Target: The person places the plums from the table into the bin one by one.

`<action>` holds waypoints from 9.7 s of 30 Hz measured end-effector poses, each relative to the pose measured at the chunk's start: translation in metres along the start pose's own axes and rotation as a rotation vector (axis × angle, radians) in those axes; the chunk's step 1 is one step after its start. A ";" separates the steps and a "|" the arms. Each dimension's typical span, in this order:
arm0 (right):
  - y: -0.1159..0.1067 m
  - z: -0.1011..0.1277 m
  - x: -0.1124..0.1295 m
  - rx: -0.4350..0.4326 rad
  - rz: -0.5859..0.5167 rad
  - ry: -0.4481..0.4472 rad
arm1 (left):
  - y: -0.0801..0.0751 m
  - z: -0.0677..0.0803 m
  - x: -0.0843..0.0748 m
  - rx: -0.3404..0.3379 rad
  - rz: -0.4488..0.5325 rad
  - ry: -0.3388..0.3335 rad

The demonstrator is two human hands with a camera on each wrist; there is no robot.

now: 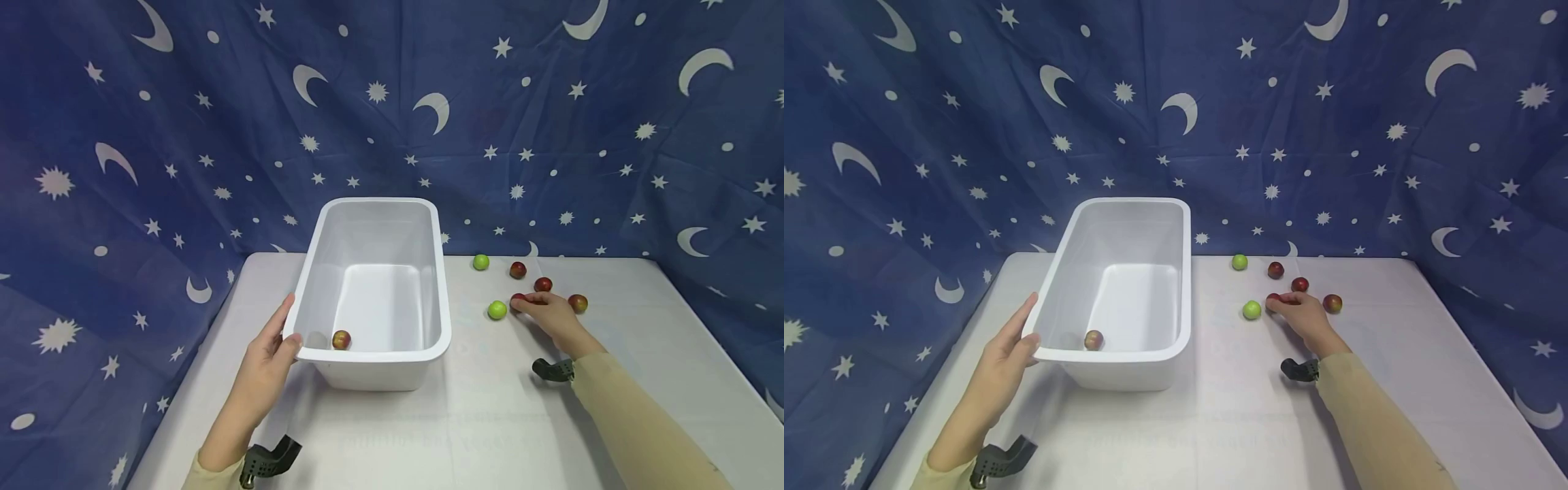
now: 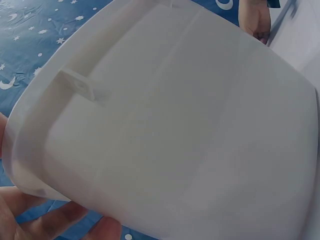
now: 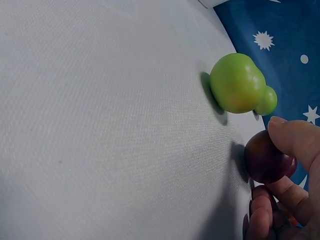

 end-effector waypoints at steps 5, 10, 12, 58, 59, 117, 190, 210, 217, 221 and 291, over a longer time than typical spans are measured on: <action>-0.001 0.000 0.001 0.016 -0.006 0.001 | 0.000 -0.002 0.000 0.002 -0.008 0.000; -0.002 -0.001 0.002 0.002 -0.023 0.010 | -0.001 -0.004 -0.003 0.025 -0.068 -0.003; -0.002 -0.001 0.001 -0.004 -0.028 0.019 | -0.003 -0.005 -0.005 0.028 -0.104 0.002; -0.010 0.090 0.187 0.194 -0.301 -0.389 | 0.001 -0.003 0.000 -0.008 -0.042 -0.053; -0.007 0.092 0.191 0.202 -0.302 -0.394 | 0.001 -0.003 0.000 -0.009 -0.040 -0.054; 0.109 0.130 0.287 0.360 -0.076 -0.538 | 0.003 -0.003 -0.002 -0.022 -0.026 -0.033; -0.003 0.090 0.206 0.205 -0.323 -0.442 | 0.000 -0.002 0.002 -0.050 -0.067 -0.050; 0.005 0.038 0.082 0.111 -0.226 -0.224 | 0.001 0.000 0.004 -0.045 -0.041 -0.070; 0.011 0.025 0.050 0.097 -0.159 -0.153 | 0.002 0.001 0.001 -0.039 -0.025 -0.075; 0.015 0.021 0.039 0.091 -0.113 -0.139 | 0.001 0.001 0.002 -0.044 -0.028 -0.073; 0.014 0.023 0.043 0.135 -0.069 -0.126 | 0.002 0.001 0.003 -0.033 0.003 -0.051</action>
Point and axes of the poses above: each hand's wrist, its own z-axis away from the middle knuckle, its own y-axis out of the palm, x = y × z, the point moved 7 cm from there along -z, towards the middle knuckle, and after that the axes turned 10 degrees about -x, right-handed, at the moved point
